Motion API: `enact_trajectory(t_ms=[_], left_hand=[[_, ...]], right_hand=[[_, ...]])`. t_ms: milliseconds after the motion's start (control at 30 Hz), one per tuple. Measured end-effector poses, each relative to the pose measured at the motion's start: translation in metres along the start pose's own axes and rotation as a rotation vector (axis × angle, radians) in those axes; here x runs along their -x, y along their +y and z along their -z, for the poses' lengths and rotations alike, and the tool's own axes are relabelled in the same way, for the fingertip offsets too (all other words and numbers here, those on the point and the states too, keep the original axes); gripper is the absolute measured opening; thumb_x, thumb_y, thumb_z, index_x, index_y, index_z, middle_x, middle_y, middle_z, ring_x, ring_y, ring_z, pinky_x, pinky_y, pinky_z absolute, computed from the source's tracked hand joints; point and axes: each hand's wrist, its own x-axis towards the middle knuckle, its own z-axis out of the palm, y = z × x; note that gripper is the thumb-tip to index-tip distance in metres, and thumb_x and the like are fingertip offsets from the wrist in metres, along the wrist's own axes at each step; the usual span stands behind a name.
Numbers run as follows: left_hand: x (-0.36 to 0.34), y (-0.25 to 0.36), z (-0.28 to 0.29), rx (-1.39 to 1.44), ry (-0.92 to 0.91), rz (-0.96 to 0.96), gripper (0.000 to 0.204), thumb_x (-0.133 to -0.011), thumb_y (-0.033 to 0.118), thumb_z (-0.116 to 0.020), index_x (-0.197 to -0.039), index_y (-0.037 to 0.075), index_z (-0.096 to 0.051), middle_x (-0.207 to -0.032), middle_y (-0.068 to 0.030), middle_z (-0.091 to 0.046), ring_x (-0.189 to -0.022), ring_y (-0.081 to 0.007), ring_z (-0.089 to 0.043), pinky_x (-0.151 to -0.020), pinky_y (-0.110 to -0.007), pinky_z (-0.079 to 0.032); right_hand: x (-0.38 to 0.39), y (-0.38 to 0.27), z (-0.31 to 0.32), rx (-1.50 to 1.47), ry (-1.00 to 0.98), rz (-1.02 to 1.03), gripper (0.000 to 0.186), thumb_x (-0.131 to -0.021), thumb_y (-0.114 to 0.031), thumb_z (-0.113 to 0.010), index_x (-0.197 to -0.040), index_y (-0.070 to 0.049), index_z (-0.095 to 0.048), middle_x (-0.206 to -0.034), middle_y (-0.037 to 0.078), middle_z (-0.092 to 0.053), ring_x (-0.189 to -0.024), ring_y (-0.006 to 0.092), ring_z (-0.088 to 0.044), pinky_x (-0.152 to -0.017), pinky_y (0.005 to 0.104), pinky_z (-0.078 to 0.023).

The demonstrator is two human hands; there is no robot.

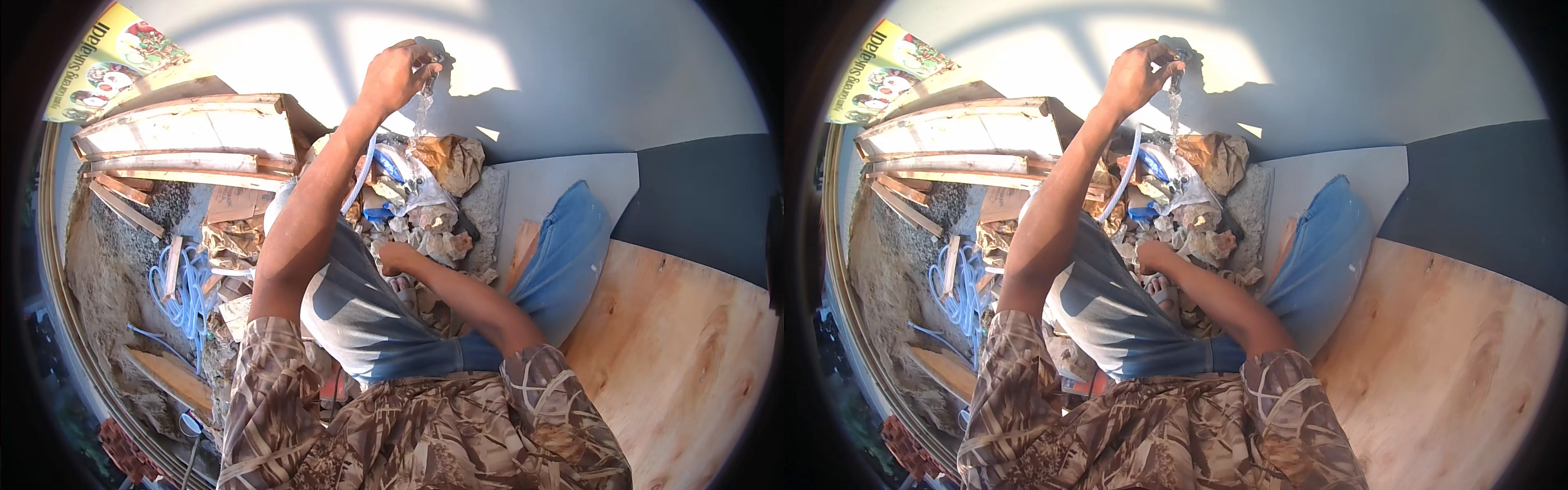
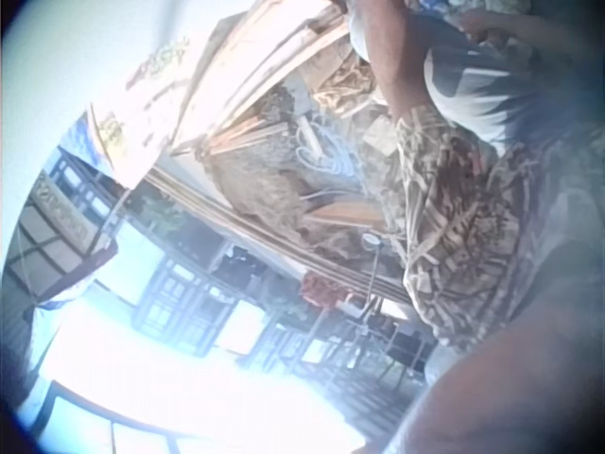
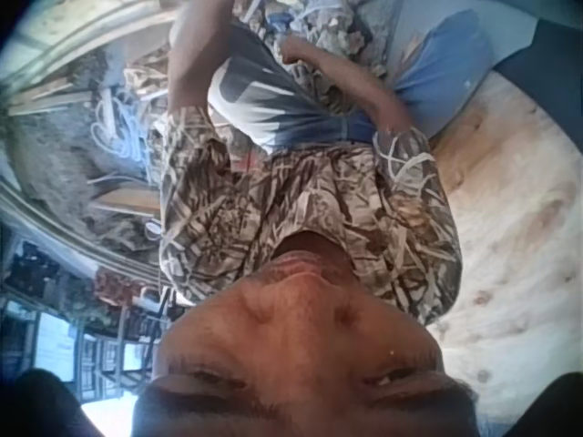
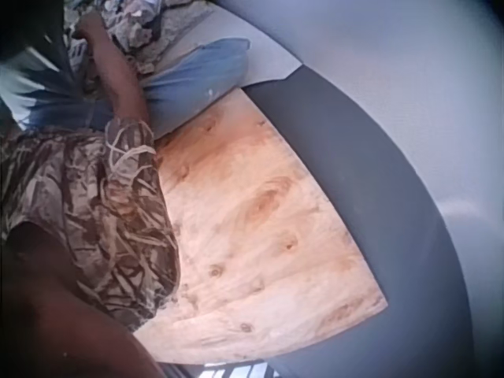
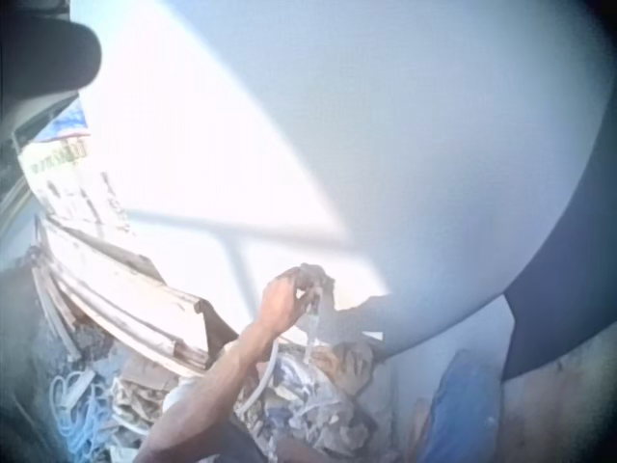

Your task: The person screws a water faucet into a threaded wall fitting using pliers and their hands.

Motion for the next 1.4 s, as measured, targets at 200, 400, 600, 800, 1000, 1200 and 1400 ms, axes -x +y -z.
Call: enact_trajectory(t_ms=[200, 400, 600, 800, 1000, 1200, 1400], left_hand=[[-0.001, -0.006, 0.003, 0.121, -0.037, -0.067, 0.032, -0.090, 0.037, -0.065, -0.105, 0.010, -0.073, -0.094, -0.0101, -0.066, -0.079, -0.0285, -0.064, -0.072, -0.038, -0.051], [-0.005, -0.005, 0.010, 0.162, -0.050, -0.048, 0.025, -0.087, 0.029, -0.070, -0.099, 0.008, -0.075, -0.087, -0.0089, -0.067, -0.075, -0.0254, -0.062, -0.070, -0.037, -0.050], [-0.010, 0.002, 0.006, 0.187, -0.046, -0.040, 0.024, -0.086, 0.029, -0.072, -0.096, 0.008, -0.076, -0.086, -0.0082, -0.068, -0.074, -0.0223, -0.064, -0.068, -0.035, -0.051], [-0.007, 0.007, 0.006, 0.177, -0.010, -0.014, 0.025, -0.083, 0.028, -0.074, -0.091, 0.005, -0.075, -0.084, -0.0097, -0.069, -0.074, -0.0260, -0.067, -0.066, -0.036, -0.053], [-0.008, 0.008, 0.006, 0.164, -0.010, -0.006, 0.024, -0.083, 0.027, -0.074, -0.092, 0.005, -0.075, -0.086, -0.0095, -0.069, -0.073, -0.0239, -0.067, -0.066, -0.036, -0.053], [-0.008, 0.010, 0.007, 0.130, -0.044, -0.001, 0.025, -0.085, 0.028, -0.073, -0.096, 0.006, -0.074, -0.087, -0.0088, -0.068, -0.074, -0.0227, -0.063, -0.068, -0.034, -0.050], [-0.007, 0.005, 0.006, 0.116, -0.060, -0.045, 0.023, -0.089, 0.026, -0.069, -0.099, 0.005, -0.073, -0.090, -0.0095, -0.068, -0.078, -0.0259, -0.063, -0.070, -0.035, -0.050]], right_hand=[[0.042, -0.011, 0.055, 0.115, 0.003, 0.025, 0.024, -0.073, -0.021, -0.068, -0.088, -0.004, -0.074, -0.093, 0.018, -0.071, -0.089, 0.0343, -0.069, -0.076, 0.0426, -0.056], [0.117, -0.002, 0.119, 0.071, 0.065, 0.023, 0.032, -0.079, -0.024, -0.067, -0.098, 0.002, -0.070, -0.096, 0.023, -0.069, -0.094, 0.0369, -0.067, -0.081, 0.0422, -0.054], [0.134, 0.023, 0.111, -0.117, 0.206, -0.031, 0.040, -0.078, -0.026, -0.067, -0.106, 0.003, -0.065, -0.098, 0.027, -0.067, -0.098, 0.0383, -0.065, -0.086, 0.0452, -0.052], [0.125, 0.026, 0.103, -0.120, 0.226, 0.046, 0.038, -0.075, -0.026, -0.066, -0.099, 0.004, -0.066, -0.096, 0.026, -0.067, -0.097, 0.0396, -0.064, -0.086, 0.0457, -0.051], [0.113, 0.032, 0.089, -0.065, 0.288, 0.118, 0.040, -0.076, -0.030, -0.066, -0.100, 0.003, -0.066, -0.098, 0.025, -0.067, -0.095, 0.0399, -0.064, -0.084, 0.0454, -0.051], [0.100, 0.036, 0.070, -0.025, 0.308, 0.168, 0.043, -0.078, -0.035, -0.066, -0.104, 0.000, -0.066, -0.097, 0.023, -0.067, -0.092, 0.0402, -0.064, -0.083, 0.0454, -0.052], [0.092, 0.028, 0.060, -0.036, 0.204, 0.076, 0.043, -0.078, -0.036, -0.066, -0.102, 0.000, -0.067, -0.095, 0.022, -0.068, -0.091, 0.0405, -0.065, -0.082, 0.0467, -0.053]])
